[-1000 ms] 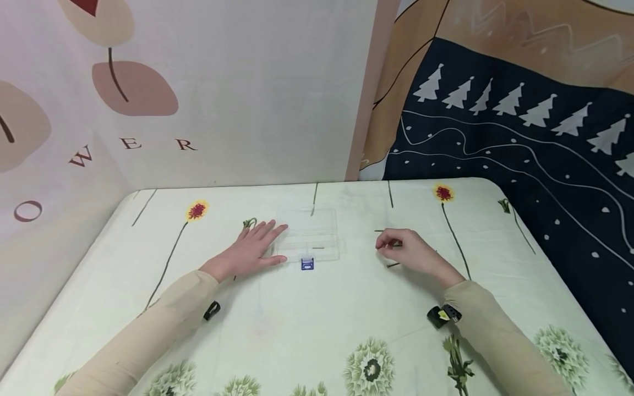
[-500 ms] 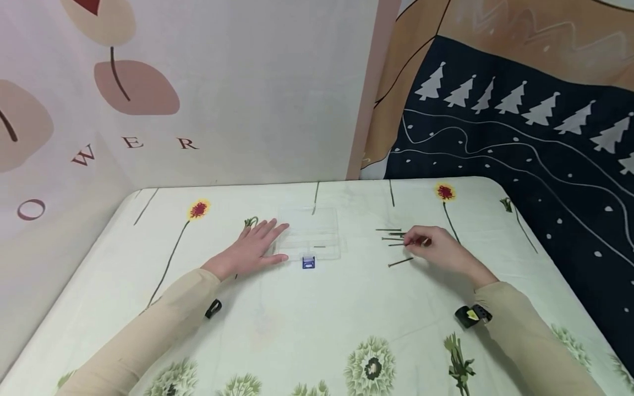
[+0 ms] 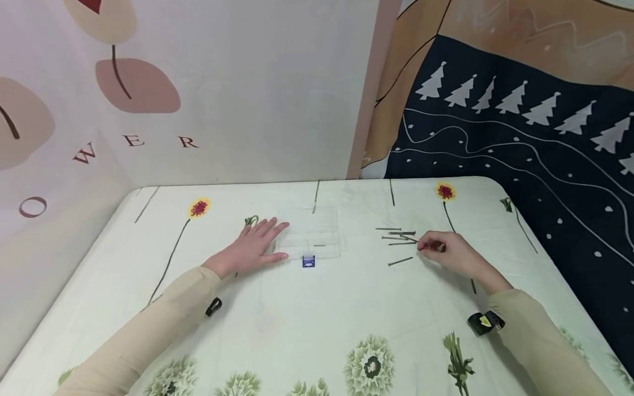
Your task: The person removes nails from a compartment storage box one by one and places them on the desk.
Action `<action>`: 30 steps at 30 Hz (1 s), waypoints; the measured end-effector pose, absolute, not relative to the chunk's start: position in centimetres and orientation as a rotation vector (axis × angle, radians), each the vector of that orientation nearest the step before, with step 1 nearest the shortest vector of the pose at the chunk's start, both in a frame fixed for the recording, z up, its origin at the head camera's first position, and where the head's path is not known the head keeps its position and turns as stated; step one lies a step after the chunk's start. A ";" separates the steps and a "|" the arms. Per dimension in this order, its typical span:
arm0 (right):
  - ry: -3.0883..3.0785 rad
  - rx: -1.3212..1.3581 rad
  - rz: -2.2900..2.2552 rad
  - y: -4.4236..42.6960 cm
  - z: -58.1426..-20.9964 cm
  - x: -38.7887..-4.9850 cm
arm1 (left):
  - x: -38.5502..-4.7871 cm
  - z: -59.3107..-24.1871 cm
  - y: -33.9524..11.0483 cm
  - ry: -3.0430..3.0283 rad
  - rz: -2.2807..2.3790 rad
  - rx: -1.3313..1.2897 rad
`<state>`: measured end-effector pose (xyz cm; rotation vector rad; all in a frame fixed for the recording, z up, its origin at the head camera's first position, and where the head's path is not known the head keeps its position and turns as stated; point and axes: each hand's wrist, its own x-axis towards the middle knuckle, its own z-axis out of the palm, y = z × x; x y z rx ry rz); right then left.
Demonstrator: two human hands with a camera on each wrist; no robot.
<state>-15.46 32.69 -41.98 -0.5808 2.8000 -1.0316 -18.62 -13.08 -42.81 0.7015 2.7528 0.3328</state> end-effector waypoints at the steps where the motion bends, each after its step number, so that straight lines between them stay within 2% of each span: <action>1: 2.803 -0.570 -1.024 32.8 -42.0 -15.3 | -18.6 -42.8 -13.1 2.752 0.340 0.704; 11: 2.832 -0.537 -0.969 33.4 -42.2 -14.8 | -18.6 -42.8 -13.1 2.760 0.325 0.697; 30: 2.837 -0.445 -1.036 33.6 -41.3 -15.9 | -18.5 -42.7 -13.0 2.752 0.330 0.703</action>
